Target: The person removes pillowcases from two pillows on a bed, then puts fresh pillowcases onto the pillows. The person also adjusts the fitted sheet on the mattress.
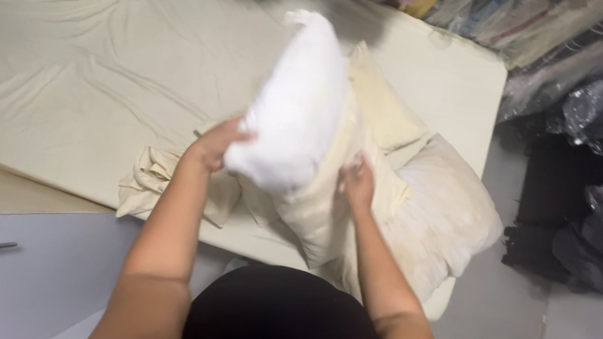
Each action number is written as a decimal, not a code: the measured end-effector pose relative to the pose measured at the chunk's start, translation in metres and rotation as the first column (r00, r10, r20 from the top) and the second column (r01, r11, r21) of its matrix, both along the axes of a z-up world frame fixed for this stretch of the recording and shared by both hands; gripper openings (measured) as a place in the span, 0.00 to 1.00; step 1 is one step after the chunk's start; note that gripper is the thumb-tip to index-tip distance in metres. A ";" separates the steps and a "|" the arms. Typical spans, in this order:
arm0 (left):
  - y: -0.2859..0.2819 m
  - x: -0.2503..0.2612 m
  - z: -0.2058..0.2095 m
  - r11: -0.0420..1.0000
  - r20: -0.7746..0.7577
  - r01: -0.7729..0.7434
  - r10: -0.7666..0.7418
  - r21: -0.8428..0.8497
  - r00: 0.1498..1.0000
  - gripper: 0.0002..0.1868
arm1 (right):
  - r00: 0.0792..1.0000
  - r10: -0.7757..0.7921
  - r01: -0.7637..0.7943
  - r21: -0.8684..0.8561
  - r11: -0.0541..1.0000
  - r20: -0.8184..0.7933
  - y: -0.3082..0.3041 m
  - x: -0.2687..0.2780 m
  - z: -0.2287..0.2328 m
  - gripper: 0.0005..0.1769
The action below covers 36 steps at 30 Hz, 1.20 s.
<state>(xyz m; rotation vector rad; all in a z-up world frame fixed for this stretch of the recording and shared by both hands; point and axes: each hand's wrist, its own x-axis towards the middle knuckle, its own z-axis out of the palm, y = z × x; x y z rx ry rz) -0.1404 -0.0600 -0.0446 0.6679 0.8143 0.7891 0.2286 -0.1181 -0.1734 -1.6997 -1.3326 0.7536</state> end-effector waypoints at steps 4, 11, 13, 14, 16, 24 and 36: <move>-0.059 -0.015 0.029 0.928 -0.279 0.369 -0.368 -0.051 0.887 0.35 | 0.990 0.144 -0.138 0.271 0.953 -0.003 0.097 0.006 0.061 0.42; -0.115 -0.020 0.026 0.763 -0.459 0.640 -0.602 -0.091 0.653 0.30 | 0.832 0.544 -0.418 -0.523 0.743 0.108 0.136 -0.029 0.072 0.31; -0.119 -0.029 0.029 0.772 -0.574 0.630 -0.556 -0.089 0.601 0.34 | 0.891 0.428 -0.450 -0.410 0.793 -0.150 0.123 -0.038 0.058 0.27; -0.119 -0.032 0.031 0.777 -0.628 0.624 -0.529 -0.087 0.571 0.35 | 0.906 0.356 -0.421 -0.389 0.819 -0.229 0.122 -0.046 0.054 0.26; -0.124 -0.028 0.034 0.734 -0.692 0.676 -0.521 -0.063 0.500 0.37 | 0.875 0.292 -0.434 -0.361 0.825 -0.386 0.121 -0.060 0.046 0.25; -0.135 -0.011 0.053 0.710 -0.652 0.704 -0.543 -0.019 0.529 0.32 | 0.804 0.555 -0.410 -0.479 0.776 0.211 0.146 -0.057 0.020 0.33; -0.071 -0.073 0.077 0.983 -0.584 0.144 -0.053 0.111 0.810 0.25 | 0.975 0.198 -0.189 -0.095 0.977 0.101 0.094 0.048 0.260 0.17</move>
